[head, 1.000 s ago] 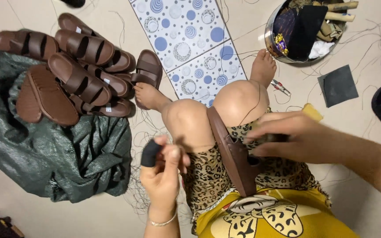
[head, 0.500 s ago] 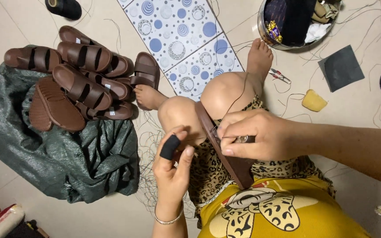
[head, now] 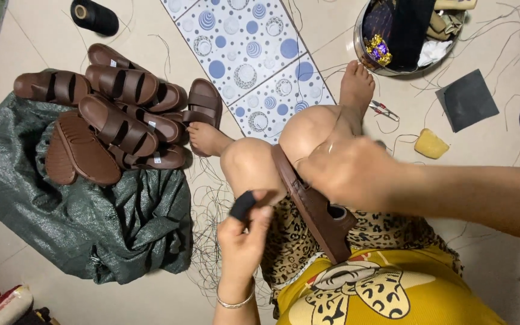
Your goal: The person is hand-stitching the straps of brown sandals to the soles using a needle and thread while sitting on the floor.
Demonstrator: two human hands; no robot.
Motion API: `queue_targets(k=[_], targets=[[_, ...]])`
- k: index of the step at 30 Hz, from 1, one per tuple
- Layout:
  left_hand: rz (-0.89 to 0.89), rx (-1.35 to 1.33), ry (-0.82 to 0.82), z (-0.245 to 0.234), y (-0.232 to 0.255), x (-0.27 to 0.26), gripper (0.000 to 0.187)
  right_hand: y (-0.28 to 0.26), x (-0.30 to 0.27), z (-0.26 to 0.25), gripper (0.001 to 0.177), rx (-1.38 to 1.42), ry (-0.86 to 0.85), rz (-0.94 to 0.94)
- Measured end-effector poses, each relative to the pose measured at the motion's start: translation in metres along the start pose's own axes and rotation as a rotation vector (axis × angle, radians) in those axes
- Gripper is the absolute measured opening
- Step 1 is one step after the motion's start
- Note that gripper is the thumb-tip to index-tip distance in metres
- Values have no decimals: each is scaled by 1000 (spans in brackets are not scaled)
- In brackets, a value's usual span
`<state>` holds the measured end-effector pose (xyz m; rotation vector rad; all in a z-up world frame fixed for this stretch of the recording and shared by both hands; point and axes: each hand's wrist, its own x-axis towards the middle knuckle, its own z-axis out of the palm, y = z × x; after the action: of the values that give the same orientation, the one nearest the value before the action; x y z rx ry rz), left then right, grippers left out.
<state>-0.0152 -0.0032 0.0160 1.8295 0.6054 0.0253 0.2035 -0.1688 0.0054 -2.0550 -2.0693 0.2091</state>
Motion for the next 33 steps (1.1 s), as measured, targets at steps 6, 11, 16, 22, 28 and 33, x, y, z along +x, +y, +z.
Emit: queue_targets(k=[6, 11, 16, 22, 28, 33], targets=[[-228, -14, 717, -62, -72, -18, 18, 79, -75, -25, 13, 508, 586, 600], [250, 119, 465, -20, -13, -5, 17, 36, -44, -63, 14, 249, 532, 574], [-112, 57, -147, 10, -9, -5, 33, -2, -9, -22, 61, 864, -282, 543], [254, -468, -286, 12, 3, 4, 46, -2, -29, -5, 30, 604, -304, 265], [296, 462, 9, 14, -20, -1, 40, -6, -4, -27, 20, 1054, 99, 148], [334, 495, -54, 27, -21, -13, 55, -18, 3, -7, 31, 1595, 284, 240]])
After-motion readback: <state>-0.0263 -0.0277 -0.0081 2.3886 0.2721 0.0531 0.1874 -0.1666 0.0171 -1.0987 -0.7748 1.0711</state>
